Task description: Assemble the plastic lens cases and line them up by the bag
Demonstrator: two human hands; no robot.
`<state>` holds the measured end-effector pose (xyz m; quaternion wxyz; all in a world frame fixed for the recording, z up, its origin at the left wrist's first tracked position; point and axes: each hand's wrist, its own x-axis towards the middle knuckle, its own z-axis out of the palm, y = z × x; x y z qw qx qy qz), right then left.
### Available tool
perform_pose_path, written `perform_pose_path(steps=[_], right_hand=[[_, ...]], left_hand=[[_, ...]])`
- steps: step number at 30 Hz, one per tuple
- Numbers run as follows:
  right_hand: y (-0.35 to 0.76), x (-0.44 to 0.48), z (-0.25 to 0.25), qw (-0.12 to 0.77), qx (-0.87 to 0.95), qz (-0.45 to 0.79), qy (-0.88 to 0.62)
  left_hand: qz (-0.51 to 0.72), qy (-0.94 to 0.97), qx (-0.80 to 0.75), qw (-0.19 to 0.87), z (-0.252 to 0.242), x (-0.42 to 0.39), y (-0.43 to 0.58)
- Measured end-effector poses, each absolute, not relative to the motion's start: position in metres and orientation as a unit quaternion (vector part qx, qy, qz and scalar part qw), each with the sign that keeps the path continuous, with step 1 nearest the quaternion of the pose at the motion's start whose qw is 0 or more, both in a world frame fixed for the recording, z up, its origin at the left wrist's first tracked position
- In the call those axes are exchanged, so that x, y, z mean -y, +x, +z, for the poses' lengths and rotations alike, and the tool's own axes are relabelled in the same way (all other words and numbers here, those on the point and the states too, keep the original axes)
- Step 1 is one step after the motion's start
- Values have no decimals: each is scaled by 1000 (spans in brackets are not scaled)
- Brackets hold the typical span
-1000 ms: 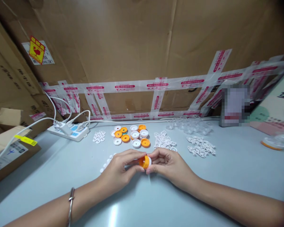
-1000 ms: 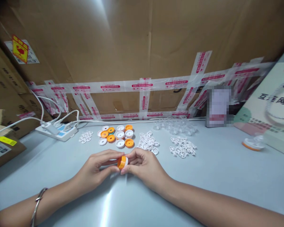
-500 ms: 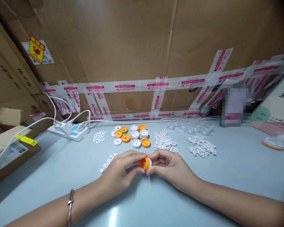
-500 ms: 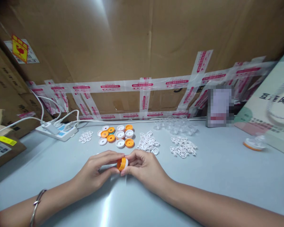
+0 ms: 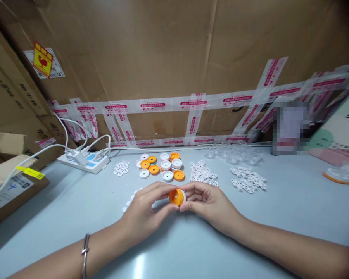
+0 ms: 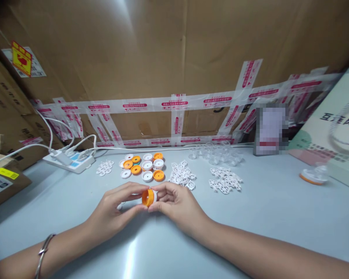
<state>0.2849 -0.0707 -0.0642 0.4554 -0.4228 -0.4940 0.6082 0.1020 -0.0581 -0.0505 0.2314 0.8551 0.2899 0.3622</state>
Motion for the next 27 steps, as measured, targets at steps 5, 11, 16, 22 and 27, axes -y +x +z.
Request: perform_pose_path(steps=[5,11,16,22,27], right_hand=[[284,73,-65,461,503,596,-424],[284,76,-65,460,515,596,-409],[284,77,-68,458,514,607,-396],[287,75,-66,445,504,608,-422],[285,73,-63,420,488,626,-440]], left_hand=[[374,844,-295,245,-51,60,102],[382,846,-283,242,-55,61,102],[370,870,-252,209,-56,60,100],[341,884,-234,221,-53,56,98],[325,861,-274,279,-49,56,101]])
